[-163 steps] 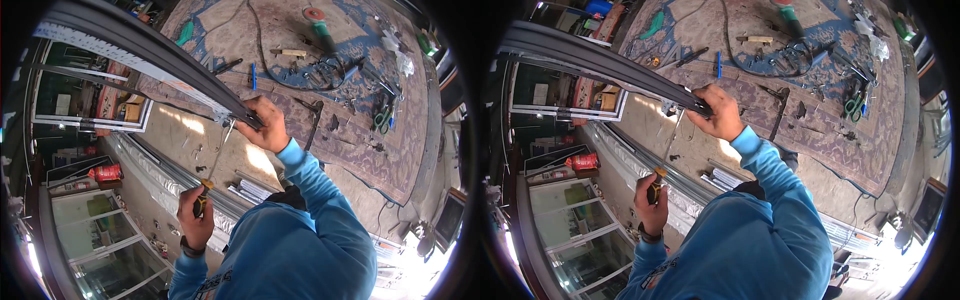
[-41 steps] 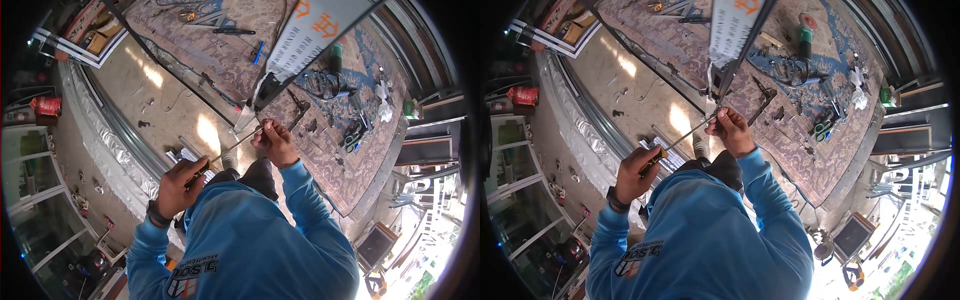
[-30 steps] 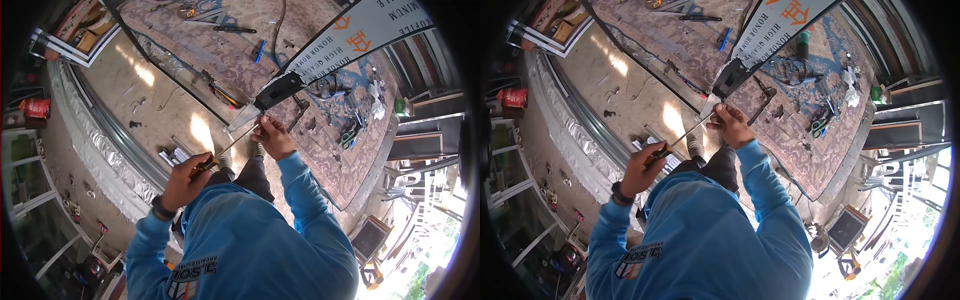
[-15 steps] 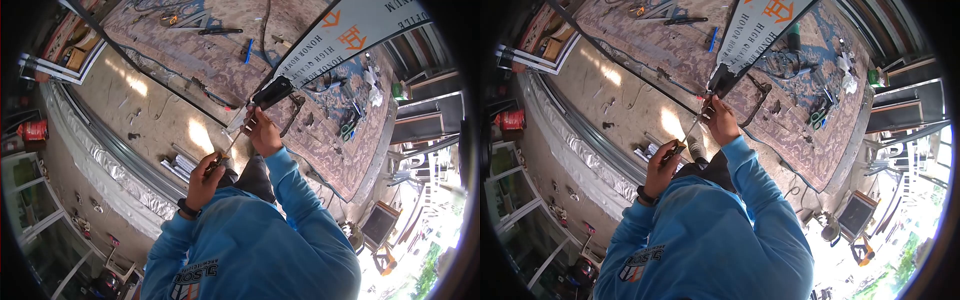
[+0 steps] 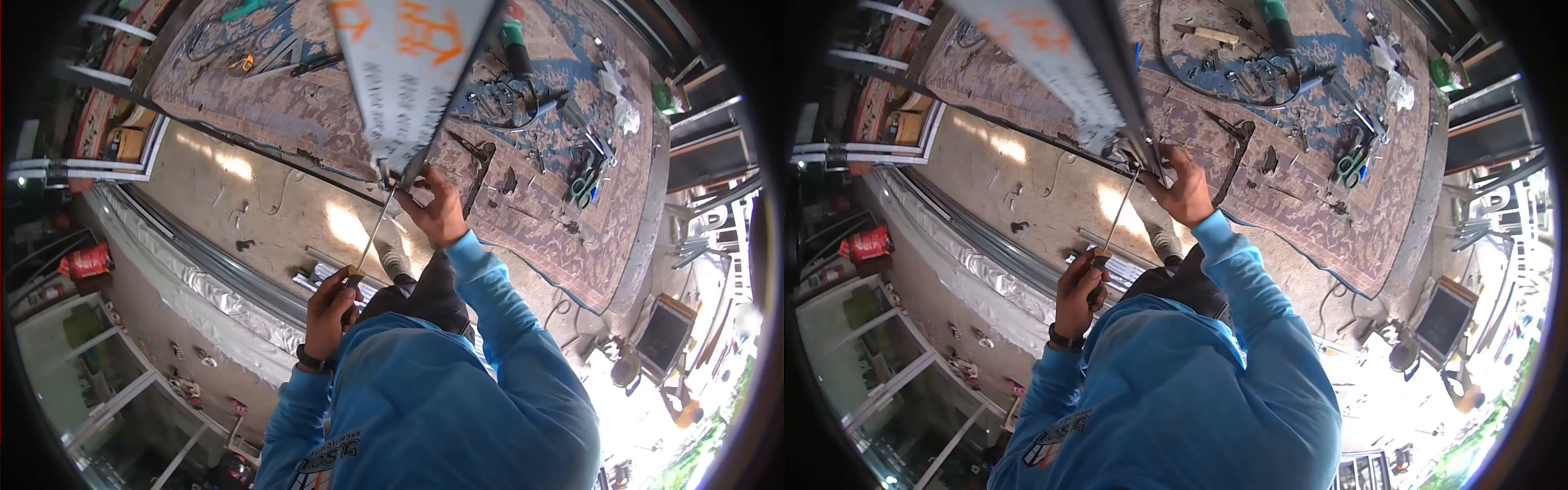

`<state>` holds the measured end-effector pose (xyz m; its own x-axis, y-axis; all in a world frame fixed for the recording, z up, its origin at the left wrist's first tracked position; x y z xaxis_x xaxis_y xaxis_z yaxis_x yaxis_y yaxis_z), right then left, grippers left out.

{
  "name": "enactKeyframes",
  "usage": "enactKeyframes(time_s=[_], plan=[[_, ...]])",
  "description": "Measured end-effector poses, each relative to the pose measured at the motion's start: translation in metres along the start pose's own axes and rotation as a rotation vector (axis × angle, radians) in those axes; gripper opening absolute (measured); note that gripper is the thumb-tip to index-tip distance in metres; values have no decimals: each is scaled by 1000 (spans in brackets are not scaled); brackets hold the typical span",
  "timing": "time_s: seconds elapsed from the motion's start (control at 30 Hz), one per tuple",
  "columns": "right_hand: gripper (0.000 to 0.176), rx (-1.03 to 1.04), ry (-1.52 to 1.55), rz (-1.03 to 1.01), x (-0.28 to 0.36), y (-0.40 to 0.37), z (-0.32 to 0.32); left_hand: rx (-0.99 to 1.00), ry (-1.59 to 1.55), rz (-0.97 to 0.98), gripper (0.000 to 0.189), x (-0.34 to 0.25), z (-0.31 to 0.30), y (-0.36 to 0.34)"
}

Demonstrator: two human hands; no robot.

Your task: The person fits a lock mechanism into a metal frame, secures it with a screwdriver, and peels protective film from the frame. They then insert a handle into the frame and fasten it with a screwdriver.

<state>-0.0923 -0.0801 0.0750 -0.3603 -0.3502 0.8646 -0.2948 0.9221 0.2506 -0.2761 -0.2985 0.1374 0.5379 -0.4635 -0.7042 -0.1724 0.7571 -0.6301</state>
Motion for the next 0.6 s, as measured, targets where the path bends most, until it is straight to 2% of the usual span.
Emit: enactKeyframes(time_s=[0.1,0.2,0.33,0.37,0.47,0.57,0.6], plan=[[42,-41,-14,15,5,2,-6,-21,0,-41,43,7,-11,3],[42,-84,107,-78,0,5,-5,23,-261,-238,42,13,-26,8],[43,-79,240,-61,-14,6,-1,79,-560,-477,41,16,-30,9],[45,-59,243,-46,-15,6,0,-53,-128,-281,42,12,-30,10],[46,-82,305,-27,-17,7,2,-168,683,429,36,-4,-2,5],[51,22,432,25,-26,8,2,-246,682,452,34,1,0,-1],[52,64,478,42,-30,10,-1,-188,492,273,34,2,-1,3]])
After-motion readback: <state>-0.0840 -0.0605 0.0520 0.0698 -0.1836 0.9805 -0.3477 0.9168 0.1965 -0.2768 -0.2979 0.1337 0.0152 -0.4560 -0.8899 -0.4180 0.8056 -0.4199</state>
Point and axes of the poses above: each hand's wrist, its own y-axis towards the middle knuckle, its own z-axis out of the palm, x = y × z, the point moved 4 cm from there along y, towards the middle knuckle, and after that the axes turned 10 degrees about -y, right-handed, at the moved point
